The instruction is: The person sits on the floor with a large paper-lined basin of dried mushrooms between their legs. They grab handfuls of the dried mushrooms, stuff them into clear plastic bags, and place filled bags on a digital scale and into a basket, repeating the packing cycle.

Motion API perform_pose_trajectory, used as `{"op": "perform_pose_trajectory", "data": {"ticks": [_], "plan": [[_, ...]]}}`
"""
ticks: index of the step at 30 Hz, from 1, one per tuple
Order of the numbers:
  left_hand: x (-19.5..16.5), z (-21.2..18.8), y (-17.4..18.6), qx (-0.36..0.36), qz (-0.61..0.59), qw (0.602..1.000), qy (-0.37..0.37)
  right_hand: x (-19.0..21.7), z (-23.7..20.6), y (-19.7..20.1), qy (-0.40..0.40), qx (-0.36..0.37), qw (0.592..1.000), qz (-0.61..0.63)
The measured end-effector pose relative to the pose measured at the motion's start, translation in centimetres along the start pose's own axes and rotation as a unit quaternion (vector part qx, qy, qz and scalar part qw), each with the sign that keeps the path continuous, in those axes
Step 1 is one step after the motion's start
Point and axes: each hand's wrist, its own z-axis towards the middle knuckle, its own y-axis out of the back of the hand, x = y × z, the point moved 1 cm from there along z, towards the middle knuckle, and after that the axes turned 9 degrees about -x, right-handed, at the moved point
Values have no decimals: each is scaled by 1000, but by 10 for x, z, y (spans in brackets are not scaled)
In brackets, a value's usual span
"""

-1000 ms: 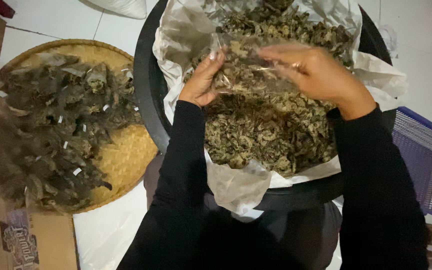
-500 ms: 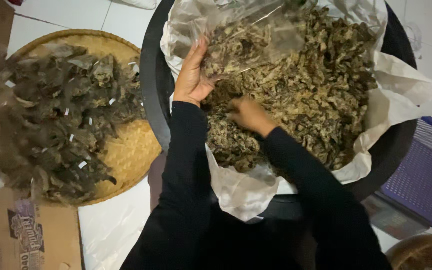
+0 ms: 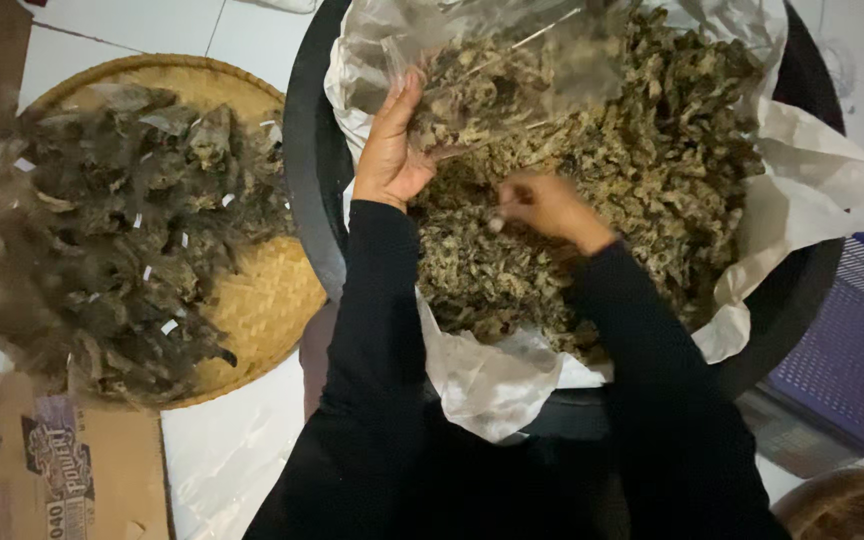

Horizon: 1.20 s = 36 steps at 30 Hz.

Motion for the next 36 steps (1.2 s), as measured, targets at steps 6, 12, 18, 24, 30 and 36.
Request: {"op": "perform_pose_trajectory", "data": {"ticks": [6, 12, 18, 24, 30, 36], "plan": [[3, 1, -3, -37, 46, 998, -1, 42, -84, 119, -54, -269, 905, 326], [12, 3, -3, 27, 51, 998, 22, 62, -115, 166, 71, -453, 821, 342], [20, 3, -12, 42, 142, 989, 27, 77, -102, 155, 25, -396, 869, 295], [14, 5, -20, -40, 141, 988, 44, 76, -125, 170, 19, -456, 854, 250], [24, 12, -10, 54, 96, 993, 34, 72, -136, 180, 35, -339, 879, 334], [33, 13, -6, 111, 173, 977, 59, 89, -118, 173, 15, -293, 917, 269]]}}
